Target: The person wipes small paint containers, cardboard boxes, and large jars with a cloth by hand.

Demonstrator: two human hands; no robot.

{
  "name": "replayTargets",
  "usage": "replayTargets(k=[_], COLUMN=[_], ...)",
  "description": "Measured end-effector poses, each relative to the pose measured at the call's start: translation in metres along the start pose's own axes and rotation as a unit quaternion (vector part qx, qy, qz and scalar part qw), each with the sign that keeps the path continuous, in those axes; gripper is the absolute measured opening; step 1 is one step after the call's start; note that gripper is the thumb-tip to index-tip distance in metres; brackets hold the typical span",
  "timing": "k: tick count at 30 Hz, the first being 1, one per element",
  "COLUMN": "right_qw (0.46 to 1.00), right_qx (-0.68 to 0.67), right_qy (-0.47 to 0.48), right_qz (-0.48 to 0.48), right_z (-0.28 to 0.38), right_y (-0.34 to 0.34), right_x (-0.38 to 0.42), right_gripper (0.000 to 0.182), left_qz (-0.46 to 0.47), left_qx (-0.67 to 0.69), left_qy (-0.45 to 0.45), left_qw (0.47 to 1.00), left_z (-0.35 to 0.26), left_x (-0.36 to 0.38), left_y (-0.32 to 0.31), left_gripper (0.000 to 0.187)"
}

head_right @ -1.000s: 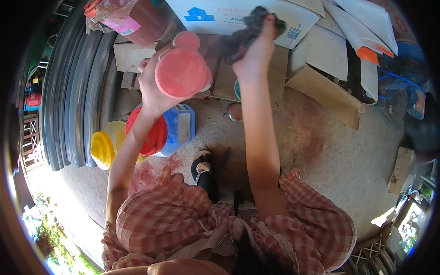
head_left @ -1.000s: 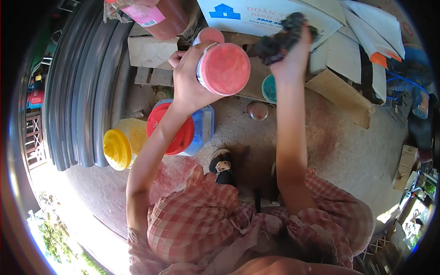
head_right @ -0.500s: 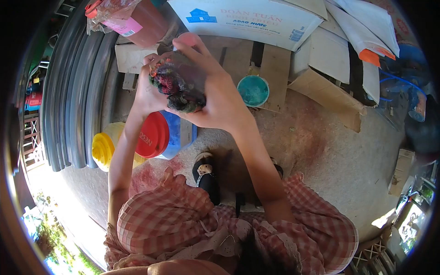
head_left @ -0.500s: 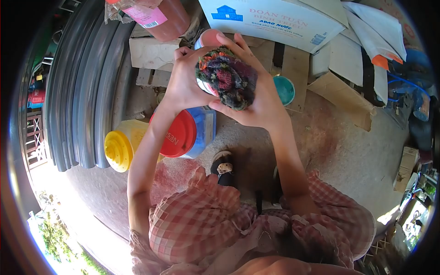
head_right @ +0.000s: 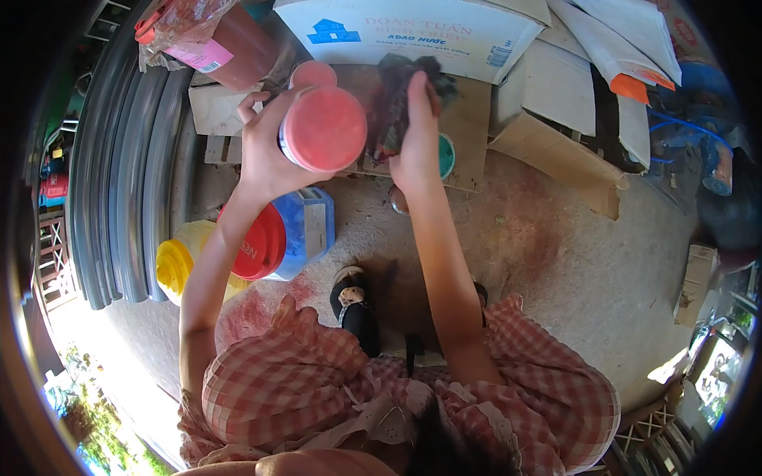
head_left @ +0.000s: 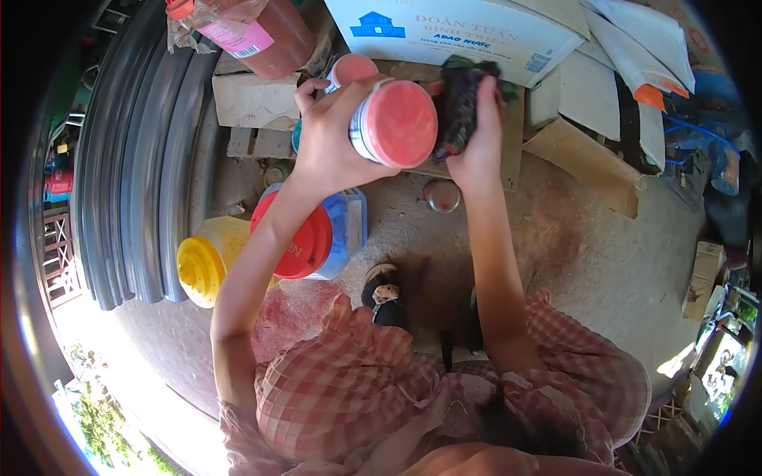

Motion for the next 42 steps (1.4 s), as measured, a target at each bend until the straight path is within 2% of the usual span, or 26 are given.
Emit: replayTargets(k=[1, 3, 5, 6, 8, 9, 10, 11, 12, 14, 17, 20, 24, 26, 28, 31, 35, 38, 40, 42], right_qw=[0.998, 0.988, 0.930, 0.901, 0.939, 0.953, 0.942, 0.937, 0.925, 0.834, 0.863, 0.880, 0.900, 0.916, 0.918, 0.918, 0.922, 0.928, 0.928, 0.922], right_qx=[0.040, 0.090, 0.238, 0.299, 0.262, 0.211, 0.219, 0.260, 0.300, 0.499, 0.393, 0.269, 0.261, 0.247, 0.254, 0.269, 0.264, 0.258, 0.248, 0.257], right_qy=[0.021, 0.045, 0.215, 0.296, 0.220, 0.218, 0.246, 0.203, 0.163, 0.157, 0.196, 0.211, 0.199, 0.193, 0.206, 0.184, 0.183, 0.183, 0.183, 0.185], right_qz=[0.043, 0.120, 0.181, 0.102, 0.034, 0.018, -0.065, -0.117, -0.167, -0.176, -0.250, -0.329, -0.285, -0.250, -0.225, -0.226, -0.214, -0.197, -0.210, -0.223], right_z=[0.015, 0.013, 0.010, 0.003, -0.012, 0.002, 0.006, 0.014, 0.025, 0.051, 0.079, 0.101, 0.102, 0.091, 0.085, 0.085, 0.082, 0.081, 0.081, 0.080], right_y=[-0.008, -0.008, -0.032, -0.051, -0.038, -0.049, -0.054, -0.052, -0.045, -0.024, 0.010, 0.015, 0.023, 0.026, 0.013, 0.007, 0.009, 0.014, 0.011, 0.011], right_x=[0.014, 0.034, 0.040, 0.046, 0.038, 0.031, 0.026, 0.014, 0.000, -0.015, -0.018, 0.006, 0.016, 0.013, 0.017, 0.019, 0.015, 0.016, 0.019, 0.023], right_gripper=[0.055, 0.048, 0.056, 0.054, 0.048, 0.039, 0.030, 0.029, 0.030, 0.035, 0.039, 0.039, 0.036, 0.040, 0.036, 0.036, 0.036, 0.056, 0.054, 0.052], left_qz=[0.016, 0.023, 0.021, 0.010, -0.015, -0.023, -0.033, -0.043, -0.055, -0.036, -0.022, 0.082, 0.269, 0.313, 0.339, 0.322, 0.204, 0.172, 0.130, 0.118], left_qx=[-0.002, 0.006, -0.010, -0.044, -0.110, -0.094, -0.109, -0.123, -0.138, -0.106, -0.023, 0.005, 0.057, 0.078, 0.115, 0.180, 0.097, 0.178, 0.236, 0.199], left_qy=[0.011, 0.021, -0.008, -0.028, -0.064, -0.085, -0.102, -0.121, -0.143, -0.124, -0.059, -0.008, 0.069, 0.039, 0.004, 0.018, 0.053, 0.159, 0.235, 0.250], left_qw=[1.000, 0.999, 1.000, 0.999, 0.992, 0.992, 0.988, 0.984, 0.978, 0.986, 0.998, 0.997, 0.959, 0.946, 0.934, 0.929, 0.973, 0.956, 0.934, 0.940], left_z=[0.007, 0.009, 0.005, 0.003, -0.001, -0.004, -0.008, -0.010, -0.009, 0.004, 0.018, 0.033, 0.047, 0.052, 0.063, 0.073, 0.080, 0.121, 0.141, 0.145], left_x=[0.001, 0.003, 0.001, 0.000, -0.001, -0.007, -0.011, -0.017, -0.022, -0.033, -0.045, -0.051, -0.058, -0.059, -0.055, -0.051, -0.042, -0.030, -0.016, -0.004], left_y=[-0.001, -0.002, -0.003, -0.004, -0.007, -0.007, -0.008, -0.009, -0.010, -0.016, -0.031, -0.062, -0.104, -0.116, -0.123, -0.107, -0.056, -0.020, -0.007, -0.009], left_gripper=[0.076, 0.075, 0.070, 0.068, 0.065, 0.059, 0.059, 0.058, 0.057, 0.059, 0.067, 0.070, 0.073, 0.075, 0.077, 0.079, 0.068, 0.066, 0.070, 0.077])
Point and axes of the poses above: each hand's wrist, its own x-axis away from the middle knuckle, its own y-axis out of the back of the hand, z = x × y, the point moved 1 cm from there along -x, towards the middle knuckle, and after that the axes turned 1 degree about -z, right-handed, at the moved point
